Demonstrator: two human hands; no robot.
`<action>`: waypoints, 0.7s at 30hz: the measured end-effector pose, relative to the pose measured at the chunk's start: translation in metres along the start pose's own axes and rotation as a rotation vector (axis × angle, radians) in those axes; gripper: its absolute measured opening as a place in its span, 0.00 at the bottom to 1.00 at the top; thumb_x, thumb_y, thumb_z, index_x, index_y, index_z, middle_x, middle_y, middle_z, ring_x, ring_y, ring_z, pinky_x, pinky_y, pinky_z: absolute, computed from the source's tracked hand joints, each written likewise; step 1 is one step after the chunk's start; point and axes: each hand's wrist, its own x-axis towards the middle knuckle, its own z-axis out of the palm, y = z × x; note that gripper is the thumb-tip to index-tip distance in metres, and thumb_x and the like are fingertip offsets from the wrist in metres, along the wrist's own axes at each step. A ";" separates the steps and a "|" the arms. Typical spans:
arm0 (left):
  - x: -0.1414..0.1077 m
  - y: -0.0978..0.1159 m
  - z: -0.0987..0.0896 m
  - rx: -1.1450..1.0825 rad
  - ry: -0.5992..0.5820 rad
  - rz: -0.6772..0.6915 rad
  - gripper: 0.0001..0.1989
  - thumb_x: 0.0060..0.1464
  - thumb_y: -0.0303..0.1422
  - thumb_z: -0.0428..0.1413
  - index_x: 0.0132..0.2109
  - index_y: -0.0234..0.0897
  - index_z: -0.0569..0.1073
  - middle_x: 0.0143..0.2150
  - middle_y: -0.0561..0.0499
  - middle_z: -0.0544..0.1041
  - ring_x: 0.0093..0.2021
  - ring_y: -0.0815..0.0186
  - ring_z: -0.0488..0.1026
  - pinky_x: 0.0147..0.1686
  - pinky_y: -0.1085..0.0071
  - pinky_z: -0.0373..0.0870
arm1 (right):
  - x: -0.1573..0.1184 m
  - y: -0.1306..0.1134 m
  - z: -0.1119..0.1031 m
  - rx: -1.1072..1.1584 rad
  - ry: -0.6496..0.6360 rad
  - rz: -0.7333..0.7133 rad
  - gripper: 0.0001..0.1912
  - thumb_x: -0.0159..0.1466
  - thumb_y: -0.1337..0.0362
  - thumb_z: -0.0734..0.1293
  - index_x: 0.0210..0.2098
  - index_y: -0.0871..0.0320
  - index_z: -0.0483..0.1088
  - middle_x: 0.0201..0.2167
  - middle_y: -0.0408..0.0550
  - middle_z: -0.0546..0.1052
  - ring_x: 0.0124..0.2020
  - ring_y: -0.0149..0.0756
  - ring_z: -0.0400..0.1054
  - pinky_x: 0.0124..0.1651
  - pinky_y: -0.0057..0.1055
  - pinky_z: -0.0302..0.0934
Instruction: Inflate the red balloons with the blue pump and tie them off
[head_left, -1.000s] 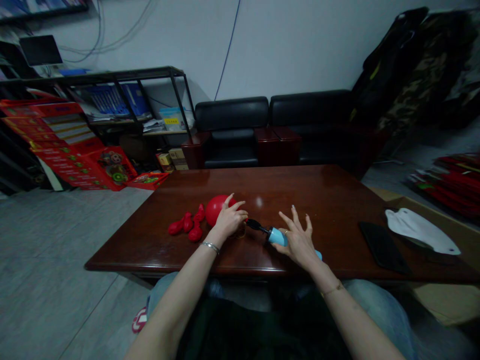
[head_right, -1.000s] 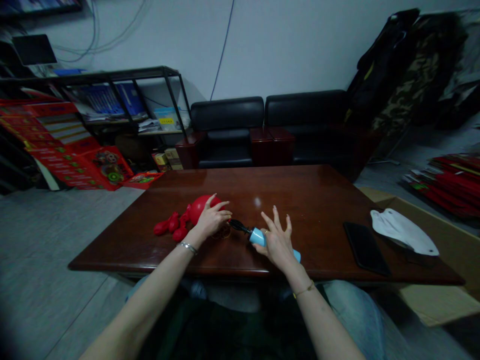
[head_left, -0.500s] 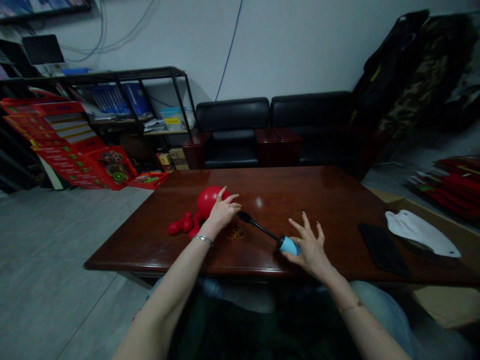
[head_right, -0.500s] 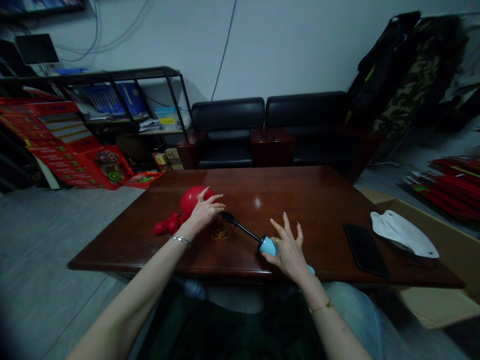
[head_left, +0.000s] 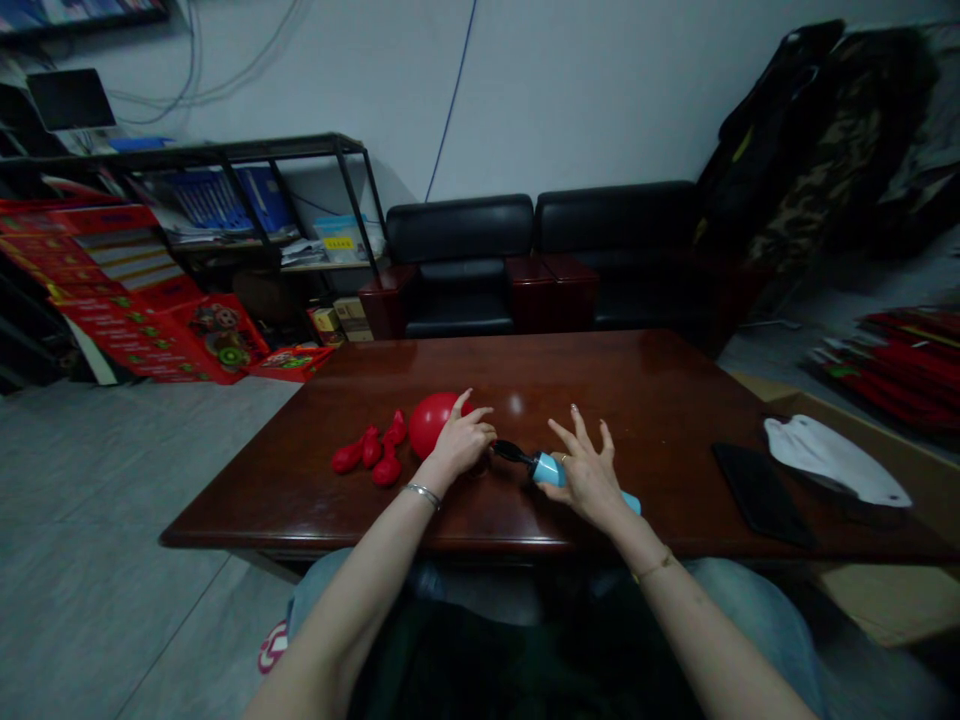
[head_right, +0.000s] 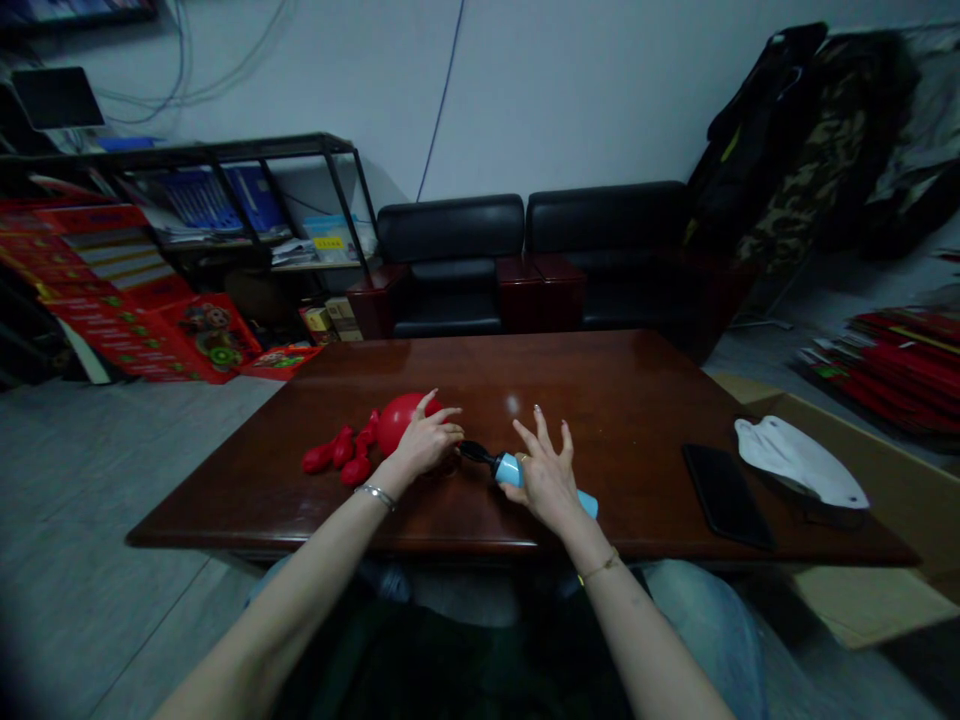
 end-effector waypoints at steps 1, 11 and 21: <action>-0.001 -0.002 -0.001 -0.005 -0.003 -0.006 0.11 0.60 0.26 0.53 0.37 0.43 0.80 0.41 0.56 0.83 0.59 0.59 0.70 0.70 0.40 0.31 | -0.001 0.002 0.000 -0.005 -0.001 -0.001 0.13 0.56 0.54 0.71 0.35 0.55 0.78 0.67 0.49 0.61 0.72 0.59 0.38 0.68 0.68 0.28; -0.012 -0.037 -0.010 0.009 0.048 -0.065 0.12 0.61 0.27 0.53 0.37 0.45 0.80 0.41 0.57 0.83 0.59 0.57 0.70 0.69 0.38 0.33 | -0.026 0.036 -0.028 -0.025 -0.089 0.034 0.17 0.56 0.52 0.71 0.41 0.54 0.78 0.66 0.51 0.63 0.72 0.60 0.40 0.67 0.70 0.30; 0.001 -0.010 -0.006 0.025 0.056 0.006 0.11 0.61 0.26 0.54 0.37 0.43 0.79 0.43 0.56 0.83 0.60 0.58 0.70 0.69 0.40 0.27 | -0.013 0.016 -0.022 0.037 -0.071 0.000 0.11 0.56 0.57 0.70 0.33 0.57 0.77 0.66 0.52 0.63 0.72 0.60 0.40 0.67 0.70 0.30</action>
